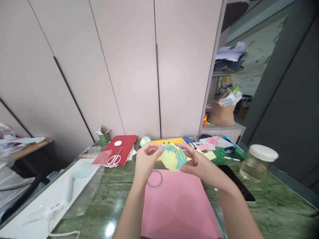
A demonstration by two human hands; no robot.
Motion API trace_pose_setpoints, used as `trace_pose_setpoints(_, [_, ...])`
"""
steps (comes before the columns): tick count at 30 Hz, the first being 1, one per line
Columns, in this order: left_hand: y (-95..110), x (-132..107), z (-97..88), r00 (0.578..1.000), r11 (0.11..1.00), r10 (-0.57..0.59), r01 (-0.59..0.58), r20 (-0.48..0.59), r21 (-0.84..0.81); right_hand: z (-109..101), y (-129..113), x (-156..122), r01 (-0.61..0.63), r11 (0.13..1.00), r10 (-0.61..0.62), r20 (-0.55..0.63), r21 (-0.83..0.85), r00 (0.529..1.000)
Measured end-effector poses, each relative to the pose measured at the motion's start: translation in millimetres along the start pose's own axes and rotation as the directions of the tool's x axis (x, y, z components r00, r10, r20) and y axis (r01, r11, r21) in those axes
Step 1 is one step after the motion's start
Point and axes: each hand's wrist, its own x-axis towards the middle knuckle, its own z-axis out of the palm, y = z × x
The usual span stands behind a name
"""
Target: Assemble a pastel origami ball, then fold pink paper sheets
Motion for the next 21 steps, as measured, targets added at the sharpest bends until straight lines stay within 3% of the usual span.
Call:
trace_pose_setpoints(5, [0.2, -0.5, 0.5, 0.999, 0.996, -0.021, 0.025, 0.039, -0.081, -3.8, 5.5, 1.7, -0.030, 0.984, 0.032, -0.009, 0.177, 0.999])
trace_pose_setpoints(15, [-0.2, 0.6, -2.4, 0.997, 0.998, -0.041, 0.043, 0.058, -0.040, -9.9, 9.0, 2.9, -0.038, 0.966, 0.031, 0.033, 0.256, 0.999])
trace_pose_setpoints(21, [-2.3, 1.1, -7.6, 0.986, 0.996, -0.058, 0.069, 0.154, -0.064, -14.5, 9.4, 0.8, -0.035, 0.976, 0.021, 0.066, 0.216, 0.998])
